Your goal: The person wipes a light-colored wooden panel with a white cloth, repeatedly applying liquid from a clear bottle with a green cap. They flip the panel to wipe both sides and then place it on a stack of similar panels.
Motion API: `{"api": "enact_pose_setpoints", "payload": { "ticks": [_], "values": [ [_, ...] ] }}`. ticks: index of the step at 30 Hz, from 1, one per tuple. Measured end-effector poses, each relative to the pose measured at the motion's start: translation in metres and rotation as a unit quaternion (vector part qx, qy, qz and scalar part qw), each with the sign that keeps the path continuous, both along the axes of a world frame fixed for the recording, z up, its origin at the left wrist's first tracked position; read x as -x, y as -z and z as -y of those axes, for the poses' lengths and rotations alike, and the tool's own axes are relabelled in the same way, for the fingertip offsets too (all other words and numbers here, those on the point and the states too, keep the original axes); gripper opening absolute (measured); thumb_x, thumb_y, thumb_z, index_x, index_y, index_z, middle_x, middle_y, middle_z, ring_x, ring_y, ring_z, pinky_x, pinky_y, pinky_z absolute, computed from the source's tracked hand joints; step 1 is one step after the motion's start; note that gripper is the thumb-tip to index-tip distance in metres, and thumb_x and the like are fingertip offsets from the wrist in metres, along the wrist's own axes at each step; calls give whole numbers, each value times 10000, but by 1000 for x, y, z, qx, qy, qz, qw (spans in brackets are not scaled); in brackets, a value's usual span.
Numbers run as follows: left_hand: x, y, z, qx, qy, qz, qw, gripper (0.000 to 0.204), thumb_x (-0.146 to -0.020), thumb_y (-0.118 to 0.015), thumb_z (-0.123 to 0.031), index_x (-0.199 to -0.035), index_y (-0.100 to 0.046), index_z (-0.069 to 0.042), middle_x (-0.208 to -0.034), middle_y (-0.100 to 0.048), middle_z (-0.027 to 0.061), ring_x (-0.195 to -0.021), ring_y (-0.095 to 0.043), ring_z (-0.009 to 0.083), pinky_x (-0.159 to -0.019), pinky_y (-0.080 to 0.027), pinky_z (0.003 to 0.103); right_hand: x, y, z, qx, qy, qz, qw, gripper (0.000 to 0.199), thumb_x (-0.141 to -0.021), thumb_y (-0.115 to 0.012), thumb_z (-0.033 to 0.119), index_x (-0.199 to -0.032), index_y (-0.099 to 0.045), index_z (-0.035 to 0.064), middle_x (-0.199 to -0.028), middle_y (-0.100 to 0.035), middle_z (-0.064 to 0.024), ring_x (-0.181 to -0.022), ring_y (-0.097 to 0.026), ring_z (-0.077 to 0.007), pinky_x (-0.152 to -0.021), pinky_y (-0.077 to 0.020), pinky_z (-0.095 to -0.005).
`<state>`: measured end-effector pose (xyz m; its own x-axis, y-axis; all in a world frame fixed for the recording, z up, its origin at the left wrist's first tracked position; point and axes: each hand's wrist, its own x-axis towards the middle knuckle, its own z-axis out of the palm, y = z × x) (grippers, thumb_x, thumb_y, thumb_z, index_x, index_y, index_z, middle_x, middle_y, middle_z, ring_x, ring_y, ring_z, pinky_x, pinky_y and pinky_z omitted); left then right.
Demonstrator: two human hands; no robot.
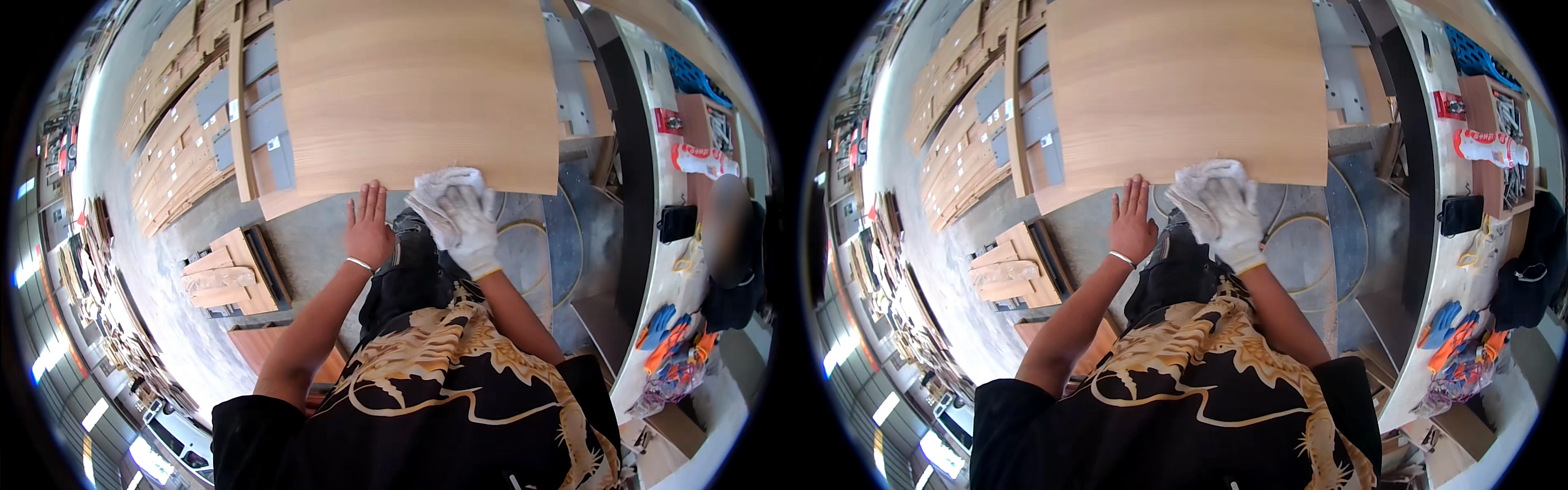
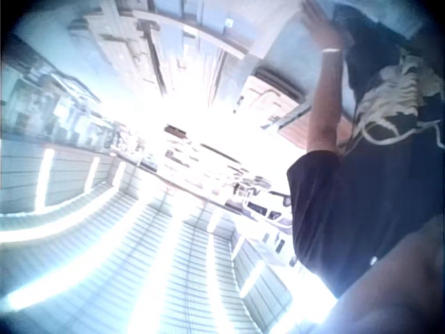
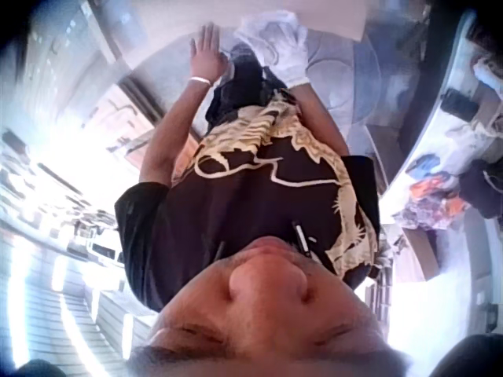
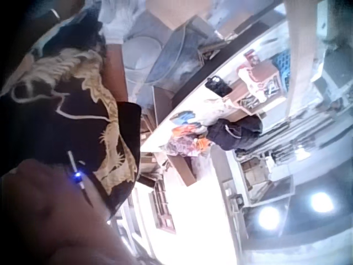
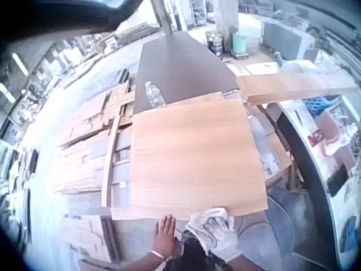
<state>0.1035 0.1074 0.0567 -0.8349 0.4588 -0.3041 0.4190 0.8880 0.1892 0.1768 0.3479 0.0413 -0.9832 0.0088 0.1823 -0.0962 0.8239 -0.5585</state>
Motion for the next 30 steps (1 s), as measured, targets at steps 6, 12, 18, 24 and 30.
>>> {"api": "enact_pose_setpoints", "payload": {
  "ticks": [6, 12, 18, 24, 30],
  "values": [
    [-31, 13, 27, -6, 18, -16, 1000, 767, -877, -672, -199, -1575, -413, -14, -1702, -326, 182, -1598, -271, 342, -1290, -198, 575, -25, 5, -64, -77, 112, 21, 991, 445, -998, -588, 329, -1371, -694, 111, -1470, -634, -135, -1499, -450, -352, -1287, -120, -636],
    [-23, -7, 24, -93, -82, -1, 992, 719, -853, -637, -125, -1540, -454, -17, -1694, -334, 190, -1588, -267, 394, -1278, -222, 582, -15, 23, -66, -76, 196, 35, 977, 452, -991, -575, 249, -1416, -653, 112, -1524, -578, -138, -1526, -363, -395, -1288, -129, -628],
    [35, -1, 70, 15, -100, -55, 993, 852, -844, -628, -106, -1641, -326, -80, -1741, -222, 183, -1614, -188, 385, -1296, -185, 577, 1, 17, -45, -147, 202, 25, 968, 552, -924, -627, 193, -1465, -592, 90, -1571, -513, -171, -1534, -338, -411, -1298, -124, -599],
    [53, -5, 94, 22, 12, -27, 999, 829, -834, -612, -67, -1623, -365, -128, -1718, -270, 202, -1597, -241, 381, -1278, -230, 572, 25, 15, -39, -155, 171, 5, 973, 546, -922, -627, 225, -1449, -596, 88, -1525, -540, -169, -1504, -364, -413, -1278, -192, -583],
    [124, -27, 110, -139, 16, 40, 989, 407, -841, -632, -49, -1241, -706, -78, -1209, -733, 167, -1135, -673, 341, -1052, -491, 506, 53, -27, 72, -133, 54, 52, 988, 439, -952, -554, 286, -1366, -697, 254, -1351, -646, -79, -1336, -484, -373, -1179, -325, -563]
  ]
}}
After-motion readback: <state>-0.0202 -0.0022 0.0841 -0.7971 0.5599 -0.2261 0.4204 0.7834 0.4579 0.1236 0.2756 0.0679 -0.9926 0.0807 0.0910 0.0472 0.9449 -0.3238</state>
